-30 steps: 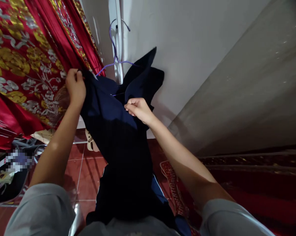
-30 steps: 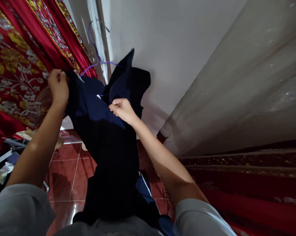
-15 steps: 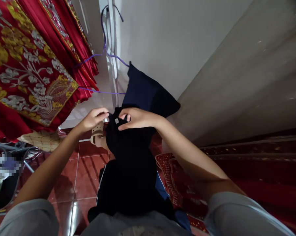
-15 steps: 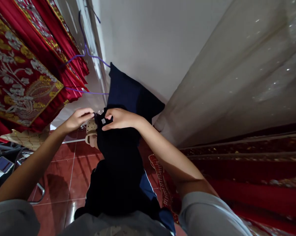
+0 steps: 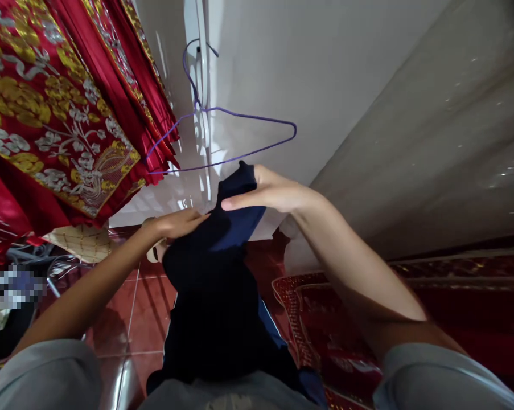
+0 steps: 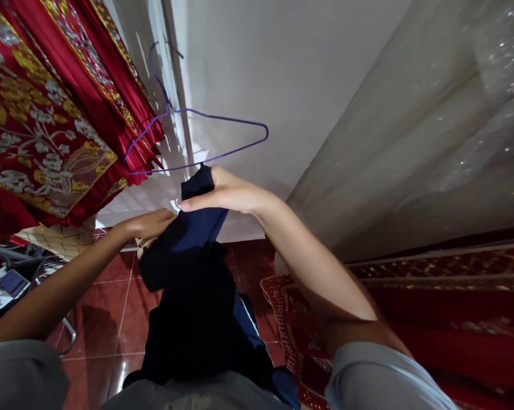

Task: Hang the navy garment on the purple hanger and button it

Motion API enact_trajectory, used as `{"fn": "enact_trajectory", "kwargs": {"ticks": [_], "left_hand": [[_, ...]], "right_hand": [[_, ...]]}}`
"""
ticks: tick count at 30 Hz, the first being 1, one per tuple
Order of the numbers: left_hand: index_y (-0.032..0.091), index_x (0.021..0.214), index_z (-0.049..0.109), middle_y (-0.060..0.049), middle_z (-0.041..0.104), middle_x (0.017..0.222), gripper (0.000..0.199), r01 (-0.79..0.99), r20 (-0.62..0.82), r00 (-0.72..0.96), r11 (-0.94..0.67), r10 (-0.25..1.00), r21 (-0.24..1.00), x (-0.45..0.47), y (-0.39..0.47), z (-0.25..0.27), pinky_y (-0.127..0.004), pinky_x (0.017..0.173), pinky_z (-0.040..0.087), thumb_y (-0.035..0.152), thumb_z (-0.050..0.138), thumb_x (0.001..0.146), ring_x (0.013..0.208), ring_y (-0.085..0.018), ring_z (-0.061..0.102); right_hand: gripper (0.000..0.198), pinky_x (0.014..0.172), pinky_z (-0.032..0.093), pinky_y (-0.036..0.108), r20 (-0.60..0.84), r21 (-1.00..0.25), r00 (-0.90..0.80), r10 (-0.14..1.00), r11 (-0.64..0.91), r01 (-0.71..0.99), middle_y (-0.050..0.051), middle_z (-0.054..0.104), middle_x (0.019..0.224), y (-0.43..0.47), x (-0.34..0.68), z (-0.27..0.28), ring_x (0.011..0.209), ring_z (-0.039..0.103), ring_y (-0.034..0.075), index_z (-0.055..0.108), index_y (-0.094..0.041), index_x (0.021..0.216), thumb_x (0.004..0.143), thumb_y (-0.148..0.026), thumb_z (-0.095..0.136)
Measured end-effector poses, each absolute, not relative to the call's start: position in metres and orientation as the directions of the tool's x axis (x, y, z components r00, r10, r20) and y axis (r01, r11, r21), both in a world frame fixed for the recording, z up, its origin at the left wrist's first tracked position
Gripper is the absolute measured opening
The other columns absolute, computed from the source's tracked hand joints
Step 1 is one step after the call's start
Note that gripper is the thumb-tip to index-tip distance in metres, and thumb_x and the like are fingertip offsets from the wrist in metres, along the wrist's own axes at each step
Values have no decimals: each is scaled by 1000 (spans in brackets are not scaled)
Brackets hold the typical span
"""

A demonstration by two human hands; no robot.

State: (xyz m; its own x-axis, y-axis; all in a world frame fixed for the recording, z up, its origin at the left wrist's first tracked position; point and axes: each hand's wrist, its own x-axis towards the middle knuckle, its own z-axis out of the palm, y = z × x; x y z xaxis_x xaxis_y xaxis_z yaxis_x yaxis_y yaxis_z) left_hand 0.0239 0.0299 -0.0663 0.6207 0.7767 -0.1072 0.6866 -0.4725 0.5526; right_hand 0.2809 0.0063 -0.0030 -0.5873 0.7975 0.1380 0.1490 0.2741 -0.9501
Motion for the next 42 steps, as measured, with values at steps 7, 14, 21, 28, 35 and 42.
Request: {"fn": "enact_trajectory", "kwargs": {"ticks": [7,14,21,28,35,42], "left_hand": [[17,104,72,-13,74,105,38,879,-183,475,-454,861,147,-77,55,-77,-33,81,48,48,54,92,94,-28,70],[19,68,52,-6,59,66,33,939,42,269,-271,962,213,-84,45,-71,-32,65,38,38,44,95,63,-20,54],[19,68,44,1,41,63,27,751,449,41,-324,893,575,-34,49,-35,-29,60,29,35,47,90,61,-14,38],[19,53,42,0,39,53,29,872,-94,127,-67,987,485,-52,61,-53,-29,53,26,31,51,78,53,-15,38],[18,64,54,-9,68,88,24,890,285,114,-225,952,397,-54,42,-30,-36,86,52,27,41,82,91,-25,65],[21,65,54,-8,75,103,21,944,248,257,-297,934,142,-53,21,-14,-37,99,53,20,42,82,96,-26,69]], "right_hand": [[10,98,52,41,516,-752,-141,845,525,399,6,71,91,88,269,-48,103,67,26,66,-19,79,79,-18,56],[44,66,48,35,433,-702,65,899,292,649,-2,32,55,112,294,-55,62,46,16,33,-24,52,74,-26,71],[43,50,32,30,361,-726,79,929,227,649,-2,34,55,80,302,-25,56,38,12,33,-23,55,74,-27,71],[43,50,32,30,407,-706,84,910,254,661,-2,34,53,72,302,-20,55,38,12,33,-23,54,73,-23,72],[35,61,49,39,369,-757,110,923,230,612,1,42,58,77,301,-31,63,51,19,42,-23,56,73,-23,73],[25,67,54,42,428,-752,82,900,304,584,-1,35,56,89,310,-43,71,55,23,49,-22,64,72,-27,72]]}}
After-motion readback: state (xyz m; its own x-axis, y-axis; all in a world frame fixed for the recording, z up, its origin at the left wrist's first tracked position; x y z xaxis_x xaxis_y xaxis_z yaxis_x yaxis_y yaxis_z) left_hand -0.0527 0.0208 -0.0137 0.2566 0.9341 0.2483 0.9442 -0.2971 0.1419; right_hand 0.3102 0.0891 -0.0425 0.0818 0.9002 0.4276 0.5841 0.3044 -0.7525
